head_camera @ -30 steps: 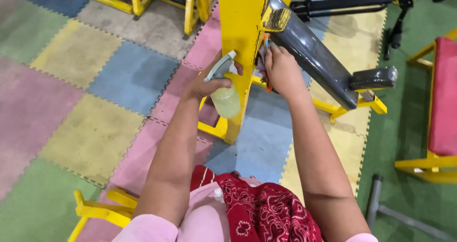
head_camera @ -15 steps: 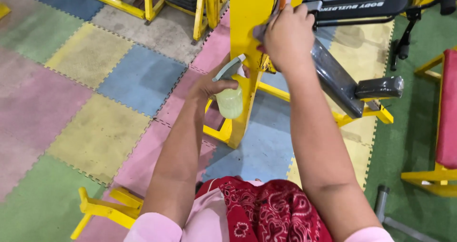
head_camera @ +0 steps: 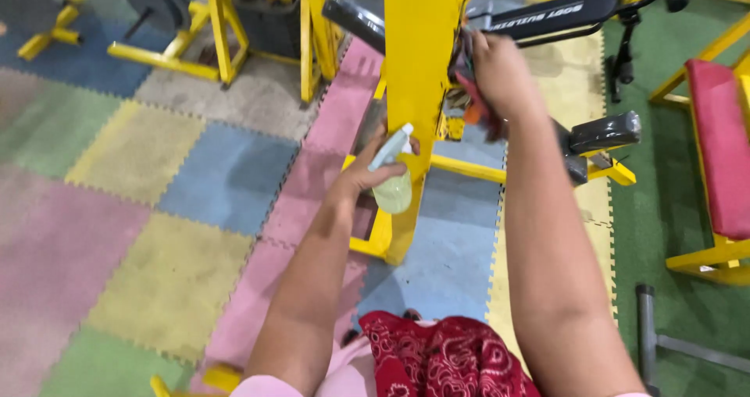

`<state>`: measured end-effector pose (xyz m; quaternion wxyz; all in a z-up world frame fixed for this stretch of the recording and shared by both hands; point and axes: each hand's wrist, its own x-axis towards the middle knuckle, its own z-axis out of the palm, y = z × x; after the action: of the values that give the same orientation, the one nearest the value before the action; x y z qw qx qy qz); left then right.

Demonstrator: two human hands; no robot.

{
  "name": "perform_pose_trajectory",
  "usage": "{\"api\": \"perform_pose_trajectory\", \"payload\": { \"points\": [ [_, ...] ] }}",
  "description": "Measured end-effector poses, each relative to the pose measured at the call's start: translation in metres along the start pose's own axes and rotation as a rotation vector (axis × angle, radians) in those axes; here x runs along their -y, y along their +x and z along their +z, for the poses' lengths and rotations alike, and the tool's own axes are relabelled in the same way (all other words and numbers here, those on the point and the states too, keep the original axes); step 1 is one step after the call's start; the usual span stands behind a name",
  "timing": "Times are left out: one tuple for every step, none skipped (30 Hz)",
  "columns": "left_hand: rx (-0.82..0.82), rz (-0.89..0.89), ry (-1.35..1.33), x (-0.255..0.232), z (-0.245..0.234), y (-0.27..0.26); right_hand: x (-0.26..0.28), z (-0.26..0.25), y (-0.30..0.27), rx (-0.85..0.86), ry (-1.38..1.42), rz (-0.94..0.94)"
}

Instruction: Spraying and wiping down various gym machines, benches, and weight plates with a cleaning solution and cloth.

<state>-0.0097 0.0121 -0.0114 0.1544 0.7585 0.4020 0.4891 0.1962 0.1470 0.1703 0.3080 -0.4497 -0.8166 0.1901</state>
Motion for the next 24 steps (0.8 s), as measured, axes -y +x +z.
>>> {"api": "perform_pose_trajectory", "payload": {
  "points": [
    [0.008, 0.014, -0.002, 0.000, 0.001, 0.000, 0.000, 0.002, -0.011, -0.015, -0.003, 0.004],
    [0.005, -0.148, -0.240, -0.001, 0.002, 0.000, 0.000, 0.004, -0.021, -0.121, 0.044, -0.043],
    [0.005, -0.310, -0.475, 0.000, 0.002, 0.001, 0.002, 0.007, -0.029, -0.225, 0.092, -0.098],
    [0.012, -0.297, -0.472, 0.003, 0.004, 0.001, 0.004, 0.003, -0.032, -0.239, 0.089, -0.100],
    [-0.013, -0.278, -0.486, 0.007, 0.005, -0.001, 0.006, 0.001, -0.035, -0.253, 0.029, -0.068],
    [-0.038, -0.258, -0.500, 0.012, 0.006, -0.002, 0.008, -0.001, -0.037, -0.267, -0.030, -0.035],
    [-0.032, -0.252, -0.499, 0.008, 0.001, 0.000, 0.011, -0.010, -0.037, -0.275, -0.031, -0.034],
    [0.009, -0.178, -0.330, 0.005, -0.004, 0.002, 0.014, -0.018, -0.037, -0.312, -0.086, 0.040],
    [0.049, -0.109, -0.165, 0.000, -0.007, 0.001, 0.017, -0.026, -0.039, -0.343, -0.143, 0.117],
    [0.052, -0.108, -0.168, 0.006, -0.005, 0.000, 0.036, -0.039, -0.040, -0.344, -0.145, 0.121],
    [0.049, -0.106, -0.134, 0.011, -0.004, 0.000, 0.056, -0.051, -0.040, -0.533, -0.101, -0.033],
    [0.045, -0.104, -0.099, 0.017, -0.003, 0.000, 0.076, -0.063, -0.039, -0.717, -0.055, -0.192],
    [0.044, -0.103, -0.102, 0.013, -0.006, 0.002, 0.083, -0.056, -0.026, -0.716, -0.058, -0.193],
    [0.041, -0.078, -0.114, 0.008, -0.010, 0.003, 0.089, -0.048, -0.013, -0.744, -0.134, -0.318],
    [0.044, -0.058, -0.130, 0.003, -0.012, 0.002, 0.094, -0.040, -0.003, -0.767, -0.210, -0.436],
    [0.047, -0.061, -0.136, 0.002, -0.010, 0.000, 0.093, -0.039, 0.003, -0.763, -0.213, -0.430],
    [0.048, -0.070, -0.095, 0.003, -0.010, 0.002, 0.092, -0.040, 0.010, -0.668, -0.281, -0.398],
    [0.049, -0.077, -0.055, 0.003, -0.010, 0.003, 0.091, -0.041, 0.018, -0.572, -0.347, -0.365],
    [0.051, -0.078, -0.056, 0.000, -0.013, 0.004, 0.097, -0.046, 0.020, -0.572, -0.347, -0.363],
    [0.052, -0.090, -0.075, -0.002, -0.015, 0.005, 0.103, -0.051, 0.023, -0.469, -0.380, -0.221],
    [0.053, -0.101, -0.095, -0.004, -0.016, 0.006, 0.108, -0.057, 0.024, -0.363, -0.410, -0.080],
    [0.057, -0.101, -0.097, -0.004, -0.017, 0.006, 0.108, -0.058, 0.028, -0.363, -0.411, -0.076],
    [0.062, -0.108, -0.091, -0.005, -0.017, 0.006, 0.108, -0.060, 0.032, -0.314, -0.393, -0.053],
    [0.066, -0.114, -0.086, -0.007, -0.018, 0.005, 0.109, -0.062, 0.034, -0.264, -0.374, -0.030]
  ]
}}
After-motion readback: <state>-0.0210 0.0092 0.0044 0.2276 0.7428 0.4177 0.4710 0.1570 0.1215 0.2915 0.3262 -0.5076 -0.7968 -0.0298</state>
